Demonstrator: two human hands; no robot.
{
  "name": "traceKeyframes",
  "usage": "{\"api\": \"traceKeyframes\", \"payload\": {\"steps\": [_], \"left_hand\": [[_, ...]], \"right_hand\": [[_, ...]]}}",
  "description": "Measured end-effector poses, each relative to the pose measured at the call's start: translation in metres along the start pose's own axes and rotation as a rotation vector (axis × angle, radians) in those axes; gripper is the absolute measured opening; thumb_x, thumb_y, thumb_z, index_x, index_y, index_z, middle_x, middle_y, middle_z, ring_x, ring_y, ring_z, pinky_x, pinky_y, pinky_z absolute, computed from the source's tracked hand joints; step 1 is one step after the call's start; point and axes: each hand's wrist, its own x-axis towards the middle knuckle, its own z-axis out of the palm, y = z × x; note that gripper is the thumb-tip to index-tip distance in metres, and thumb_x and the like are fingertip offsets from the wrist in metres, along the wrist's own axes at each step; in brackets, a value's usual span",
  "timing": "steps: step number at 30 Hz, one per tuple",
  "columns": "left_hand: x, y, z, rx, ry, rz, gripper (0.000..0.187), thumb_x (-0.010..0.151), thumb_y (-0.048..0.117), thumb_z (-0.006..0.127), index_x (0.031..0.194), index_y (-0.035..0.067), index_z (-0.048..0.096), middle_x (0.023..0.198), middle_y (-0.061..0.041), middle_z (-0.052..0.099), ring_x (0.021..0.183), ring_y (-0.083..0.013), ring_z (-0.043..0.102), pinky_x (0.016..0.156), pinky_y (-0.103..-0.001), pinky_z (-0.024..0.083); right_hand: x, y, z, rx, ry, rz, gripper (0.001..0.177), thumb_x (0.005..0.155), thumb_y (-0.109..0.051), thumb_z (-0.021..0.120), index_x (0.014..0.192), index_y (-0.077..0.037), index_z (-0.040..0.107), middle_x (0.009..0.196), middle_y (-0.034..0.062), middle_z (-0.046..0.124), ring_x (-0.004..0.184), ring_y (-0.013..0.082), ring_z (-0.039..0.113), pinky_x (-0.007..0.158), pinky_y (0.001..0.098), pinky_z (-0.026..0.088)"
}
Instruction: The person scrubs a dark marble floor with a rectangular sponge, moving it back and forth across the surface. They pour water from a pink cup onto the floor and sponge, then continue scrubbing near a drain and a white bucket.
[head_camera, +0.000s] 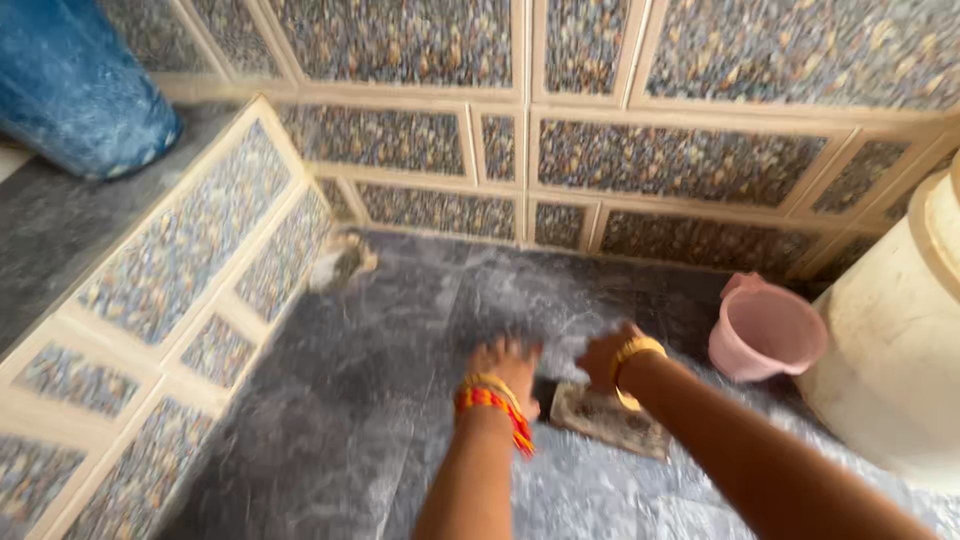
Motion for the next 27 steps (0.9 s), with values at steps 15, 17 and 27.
{"api": "traceKeyframes", "payload": {"steps": [15, 17, 27], "left_hand": [[0.039, 0.060, 0.060, -0.061, 0.058, 0.244, 0.120, 0.061, 0.033, 0.098, 0.156, 0.017, 0.028, 0.167, -0.015, 0.016, 0.151, -0.0343, 0.018, 0.119, -0.050, 0.019], [0.040, 0.075, 0.071, -0.003, -0.062, 0.283, 0.114, 0.067, 0.040, 0.093, 0.157, 0.014, 0.029, 0.166, -0.017, 0.020, 0.153, -0.0346, 0.019, 0.122, -0.049, 0.019], [0.083, 0.122, 0.129, -0.020, 0.008, 0.289, 0.042, 0.106, 0.025, 0.042, 0.144, 0.010, 0.053, 0.151, -0.008, 0.047, 0.142, -0.0280, 0.041, 0.113, -0.048, 0.036]], "right_hand": [[-0.061, -0.050, 0.135, 0.383, 0.314, 0.289, 0.102, 0.091, -0.041, 0.070, 0.161, -0.027, -0.002, 0.158, 0.0117, 0.029, 0.146, 0.0346, 0.033, 0.104, 0.0490, 0.050], [-0.068, -0.057, 0.141, 0.357, 0.267, 0.290, 0.100, 0.092, -0.041, 0.070, 0.160, -0.026, -0.002, 0.159, 0.0110, 0.028, 0.144, 0.0333, 0.034, 0.103, 0.0513, 0.049], [-0.087, -0.081, 0.130, 0.518, 0.136, 0.447, 0.105, 0.092, -0.055, 0.064, 0.163, -0.019, -0.004, 0.163, 0.0117, 0.023, 0.151, 0.0302, 0.028, 0.117, 0.0504, 0.038]]}}
